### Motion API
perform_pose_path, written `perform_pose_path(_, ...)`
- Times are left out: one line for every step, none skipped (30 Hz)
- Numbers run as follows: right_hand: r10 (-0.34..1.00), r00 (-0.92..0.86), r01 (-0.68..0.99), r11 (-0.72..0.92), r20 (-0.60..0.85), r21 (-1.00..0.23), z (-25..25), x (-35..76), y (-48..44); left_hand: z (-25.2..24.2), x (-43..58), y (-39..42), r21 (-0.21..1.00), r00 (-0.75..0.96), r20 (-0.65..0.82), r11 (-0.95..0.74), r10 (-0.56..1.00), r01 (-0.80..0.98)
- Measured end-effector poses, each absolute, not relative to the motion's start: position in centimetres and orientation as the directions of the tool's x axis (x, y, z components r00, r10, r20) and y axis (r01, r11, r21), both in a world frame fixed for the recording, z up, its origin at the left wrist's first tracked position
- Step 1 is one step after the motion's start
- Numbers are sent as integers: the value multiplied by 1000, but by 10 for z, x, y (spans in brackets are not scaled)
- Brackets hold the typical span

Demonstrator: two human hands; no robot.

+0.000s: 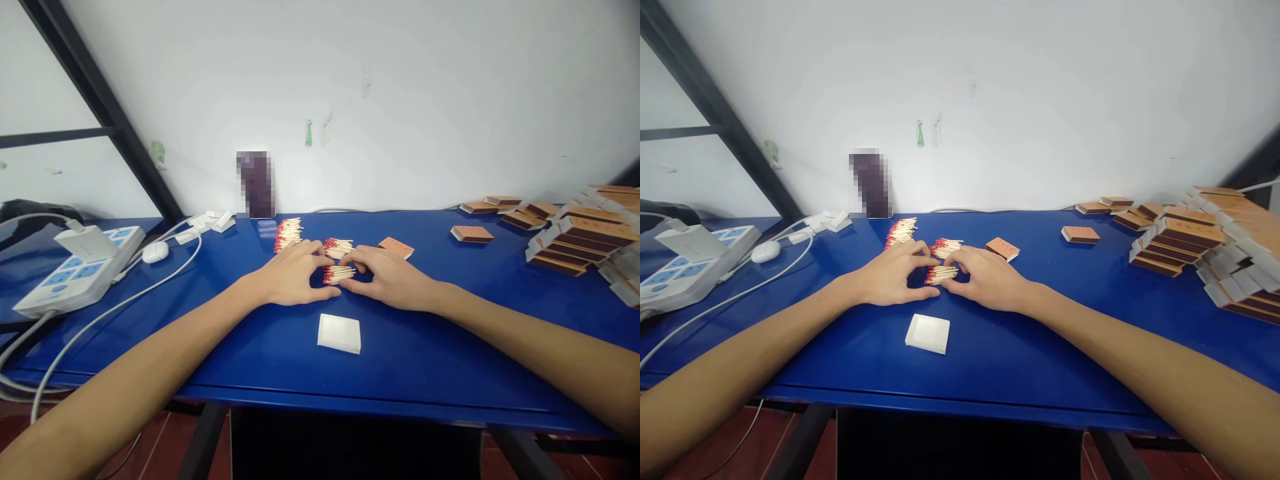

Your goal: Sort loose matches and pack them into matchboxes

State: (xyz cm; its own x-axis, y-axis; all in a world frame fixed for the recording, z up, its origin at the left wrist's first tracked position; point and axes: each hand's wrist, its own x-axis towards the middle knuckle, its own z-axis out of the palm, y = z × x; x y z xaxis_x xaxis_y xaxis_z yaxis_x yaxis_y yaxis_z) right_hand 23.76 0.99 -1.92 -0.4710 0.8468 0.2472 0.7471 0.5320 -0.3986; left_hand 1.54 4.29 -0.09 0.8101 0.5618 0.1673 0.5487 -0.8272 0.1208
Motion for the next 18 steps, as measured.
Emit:
perform_pose_path(845,-468,745,534,257,-399,-20,237,11,-2,16,43,127,811,183,-832,555,541)
perform_pose_path(841,-472,740,541,265,-398,-20,237,11,-2,16,44,137,811,197,-835,550,533)
perform_pose_path(835,-479,735,550,271,-396,-20,237,11,-3,17,44,150,812,208,-838,546,525)
perform_pose_path(828,-489,731,561,274,-390,-20,237,11,-3,17,44,163,813,215,-841,541,516)
perform_pose_path(820,-501,729,572,277,-376,-19,237,11,-3,18,45,175,814,220,-843,537,509)
perform_pose_path(811,-513,731,584,281,-353,-19,237,11,-3,18,45,185,816,223,-845,534,502)
perform_pose_path(803,-523,736,595,287,-324,-19,237,10,-3,18,45,194,817,226,-846,530,496)
perform_pose_path(794,-530,743,604,296,-289,-19,238,10,-3,19,45,201,817,228,-847,529,492)
perform_pose_path(784,-537,748,613,311,-255,-19,238,9,-2,19,44,206,816,229,-846,530,492)
perform_pose_path(771,-545,746,625,330,-229,-19,239,8,-2,19,44,211,814,227,-843,535,495)
perform_pose_path(755,-554,736,641,350,-218,-20,239,8,-2,19,43,215,812,223,-839,540,499)
perform_pose_path(738,-566,717,661,368,-222,-20,240,7,-1,19,43,218,810,217,-836,545,504)
perform_pose_path(722,-577,694,680,383,-237,-21,240,7,-1,20,42,222,808,212,-832,550,508)
perform_pose_path(711,-584,672,694,392,-258,-21,240,6,-1,20,42,225,808,208,-831,552,510)
perform_pose_path(706,-589,654,702,394,-282,-21,239,6,-1,20,41,228,808,206,-830,552,509)
perform_pose_path(708,-591,644,703,387,-302,-21,239,5,0,20,41,233,808,207,-830,552,507)
perform_pose_path(713,-591,640,699,377,-319,-21,238,4,0,20,41,238,808,212,-830,550,504)
perform_pose_path(720,-589,640,693,367,-332,-21,237,4,0,20,41,244,808,218,-832,548,498)
